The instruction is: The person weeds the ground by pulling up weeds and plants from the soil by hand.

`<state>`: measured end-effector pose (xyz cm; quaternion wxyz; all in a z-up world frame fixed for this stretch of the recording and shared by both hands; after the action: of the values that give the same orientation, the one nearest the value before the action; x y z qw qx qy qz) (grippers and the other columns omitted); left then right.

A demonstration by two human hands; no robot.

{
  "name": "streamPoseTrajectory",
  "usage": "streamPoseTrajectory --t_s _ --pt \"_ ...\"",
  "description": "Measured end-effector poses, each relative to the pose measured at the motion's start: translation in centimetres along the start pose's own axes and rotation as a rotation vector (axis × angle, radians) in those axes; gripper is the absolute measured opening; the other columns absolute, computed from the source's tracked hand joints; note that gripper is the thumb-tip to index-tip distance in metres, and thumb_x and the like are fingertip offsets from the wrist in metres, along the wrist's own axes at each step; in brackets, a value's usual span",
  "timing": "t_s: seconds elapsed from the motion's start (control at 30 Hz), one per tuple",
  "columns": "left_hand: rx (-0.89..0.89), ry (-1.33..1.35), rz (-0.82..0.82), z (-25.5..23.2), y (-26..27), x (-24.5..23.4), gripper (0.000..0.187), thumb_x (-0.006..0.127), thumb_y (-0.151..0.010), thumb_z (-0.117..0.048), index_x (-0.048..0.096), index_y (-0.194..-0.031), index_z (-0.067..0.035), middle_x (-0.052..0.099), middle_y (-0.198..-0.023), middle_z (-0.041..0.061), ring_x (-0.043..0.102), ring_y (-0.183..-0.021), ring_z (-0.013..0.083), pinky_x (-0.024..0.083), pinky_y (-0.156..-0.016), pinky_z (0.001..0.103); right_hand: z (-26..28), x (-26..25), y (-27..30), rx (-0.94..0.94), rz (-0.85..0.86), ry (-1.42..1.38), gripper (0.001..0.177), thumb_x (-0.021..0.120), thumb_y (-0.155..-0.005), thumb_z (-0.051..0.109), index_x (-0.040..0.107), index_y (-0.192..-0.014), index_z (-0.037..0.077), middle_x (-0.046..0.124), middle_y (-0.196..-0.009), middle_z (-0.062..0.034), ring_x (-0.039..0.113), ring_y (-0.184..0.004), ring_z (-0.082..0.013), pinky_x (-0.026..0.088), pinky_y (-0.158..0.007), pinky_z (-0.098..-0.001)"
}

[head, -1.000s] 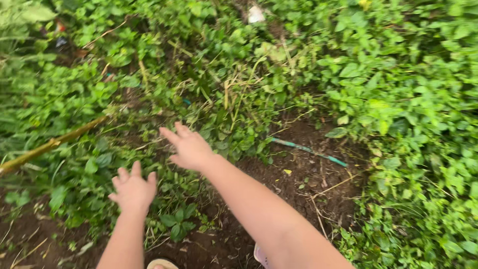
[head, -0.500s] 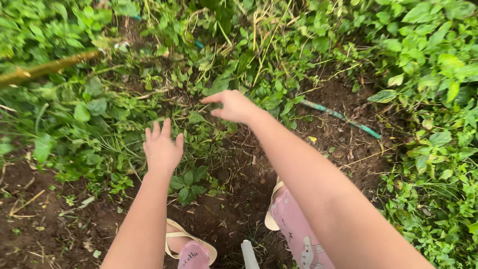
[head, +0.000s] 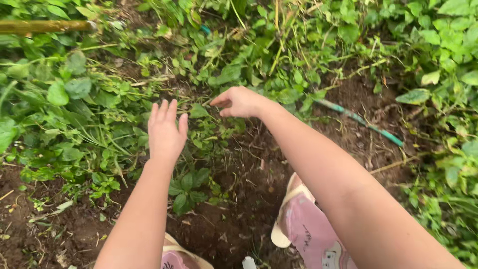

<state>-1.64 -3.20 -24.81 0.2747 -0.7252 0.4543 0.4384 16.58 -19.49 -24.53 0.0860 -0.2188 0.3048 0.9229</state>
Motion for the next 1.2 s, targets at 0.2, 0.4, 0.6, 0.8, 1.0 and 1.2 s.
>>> streamPoseTrajectory --t_s 0.2,0.4,0.6,0.8,1.0,1.2 --pt "-0.024 0.021 0.062 1.3 0.2 0.7 0.049 0.058 -0.101 -0.034 0.06 -0.138 -0.003 0.061 -0.139 0.022 0.054 -0.13 0.0407 0.043 -0.108 0.048 1.9 -0.2 -2.4 -0.046 0.004 0.124 0.038 0.077 -0.082 0.025 0.076 -0.118 0.014 0.079 -0.111 -0.007 0.076 -0.102 -0.0209 0.058 -0.094 -0.0338" --pt "-0.03 0.042 0.042 1.7 0.6 0.0 0.045 0.058 -0.1 -0.035 0.063 -0.134 -0.005 0.066 -0.133 0.018 0.061 -0.122 0.0373 0.049 -0.102 0.046 2.9 0.7 -4.9 -0.014 0.046 0.31 0.032 0.079 -0.081 0.033 0.079 -0.108 0.016 0.08 -0.108 -0.0056 0.075 -0.1 -0.0232 0.058 -0.091 -0.0363" --pt "-0.035 -0.035 0.053 1.6 1.5 -2.0 0.044 0.059 -0.098 -0.034 0.064 -0.131 -0.005 0.066 -0.131 0.018 0.063 -0.118 0.0374 0.051 -0.099 0.046 2.6 1.5 -5.8 -0.102 0.046 0.342 0.032 0.079 -0.079 0.034 0.082 -0.106 0.017 0.081 -0.107 -0.0055 0.076 -0.099 -0.0233 0.057 -0.092 -0.0371" --pt "0.036 -0.075 0.028 -0.6 3.6 -3.5 0.043 0.059 -0.099 -0.034 0.065 -0.129 -0.002 0.067 -0.128 0.019 0.063 -0.118 0.0378 0.051 -0.1 0.046 2.7 3.5 -2.9 0.038 0.024 0.282 0.035 0.076 -0.082 0.035 0.077 -0.112 0.017 0.08 -0.108 -0.007 0.079 -0.097 -0.0253 0.061 -0.09 -0.0375" --pt "0.046 -0.113 0.004 -3.3 5.6 -5.2 0.041 0.059 -0.098 -0.031 0.067 -0.127 -0.003 0.067 -0.129 0.019 0.063 -0.113 0.0398 0.051 -0.097 0.047 3.7 5.2 1.7 -0.121 -0.145 0.4 0.036 0.073 -0.085 0.029 0.078 -0.118 0.015 0.076 -0.117 -0.009 0.072 -0.106 -0.0284 0.055 -0.097 -0.0394" --pt "0.045 -0.132 -0.038 -6.6 10.3 -9.2 0.041 0.06 -0.099 -0.034 0.069 -0.127 -0.004 0.065 -0.135 0.019 0.063 -0.122 0.0362 0.049 -0.104 0.047 9.0 4.9 9.2 -0.051 -0.101 0.476 0.037 0.071 -0.086 0.03 0.075 -0.121 0.017 0.075 -0.122 -0.0058 0.071 -0.109 -0.0257 0.051 -0.103 -0.0395"
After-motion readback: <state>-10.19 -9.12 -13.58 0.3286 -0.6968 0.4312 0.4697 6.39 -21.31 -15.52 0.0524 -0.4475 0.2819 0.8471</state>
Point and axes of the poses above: each hand's wrist, its own y-axis away from the middle knuckle, its own x-axis out of the palm, z = x × y, the point moved 4 cm from there along -y, towards the middle knuckle
